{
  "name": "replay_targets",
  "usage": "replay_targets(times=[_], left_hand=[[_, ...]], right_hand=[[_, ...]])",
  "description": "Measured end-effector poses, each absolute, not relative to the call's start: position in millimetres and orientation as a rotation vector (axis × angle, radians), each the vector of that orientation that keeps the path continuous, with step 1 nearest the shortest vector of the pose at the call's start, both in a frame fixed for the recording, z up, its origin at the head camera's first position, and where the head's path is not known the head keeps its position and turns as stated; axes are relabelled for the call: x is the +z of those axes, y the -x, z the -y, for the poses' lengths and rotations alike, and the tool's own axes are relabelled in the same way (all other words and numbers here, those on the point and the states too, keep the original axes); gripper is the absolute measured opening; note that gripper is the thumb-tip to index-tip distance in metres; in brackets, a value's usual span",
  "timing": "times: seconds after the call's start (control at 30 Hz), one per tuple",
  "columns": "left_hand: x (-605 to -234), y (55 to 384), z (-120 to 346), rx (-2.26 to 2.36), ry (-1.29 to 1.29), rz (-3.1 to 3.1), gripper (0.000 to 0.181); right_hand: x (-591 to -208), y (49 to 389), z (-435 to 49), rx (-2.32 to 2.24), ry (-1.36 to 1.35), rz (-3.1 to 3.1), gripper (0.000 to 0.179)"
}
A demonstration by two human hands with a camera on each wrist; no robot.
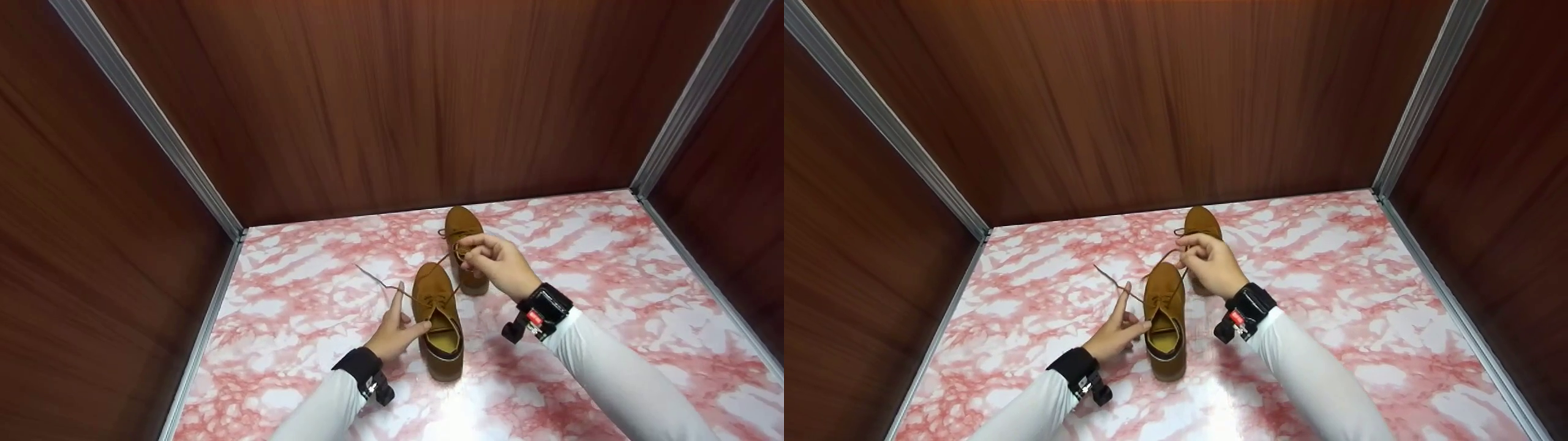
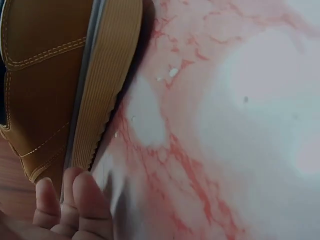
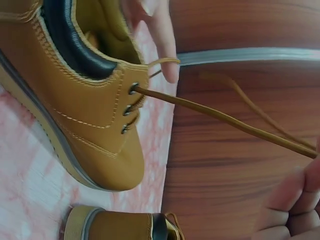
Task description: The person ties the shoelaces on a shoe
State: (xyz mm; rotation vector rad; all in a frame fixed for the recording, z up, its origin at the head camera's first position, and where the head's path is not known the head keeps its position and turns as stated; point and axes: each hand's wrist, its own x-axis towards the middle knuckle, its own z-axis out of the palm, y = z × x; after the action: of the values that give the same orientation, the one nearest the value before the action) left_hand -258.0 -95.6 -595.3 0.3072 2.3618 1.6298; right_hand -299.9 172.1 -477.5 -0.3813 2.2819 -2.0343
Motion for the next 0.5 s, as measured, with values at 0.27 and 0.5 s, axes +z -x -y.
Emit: replay_targets(times=[0.27,0.5], left_hand=[[-590.5,267.1,95.1,1.884,-0.249,-2.201,0.092],[-570.3,282.1,100.3,2.253,-0.117,-1.846,0.056]], right_hand=[[-475.7,302.4,-187.5,-2.135,0.287,-2.216,0.041],[-477.4,304.3,-195.7,-2.039,0.197,-2.233,0.045]])
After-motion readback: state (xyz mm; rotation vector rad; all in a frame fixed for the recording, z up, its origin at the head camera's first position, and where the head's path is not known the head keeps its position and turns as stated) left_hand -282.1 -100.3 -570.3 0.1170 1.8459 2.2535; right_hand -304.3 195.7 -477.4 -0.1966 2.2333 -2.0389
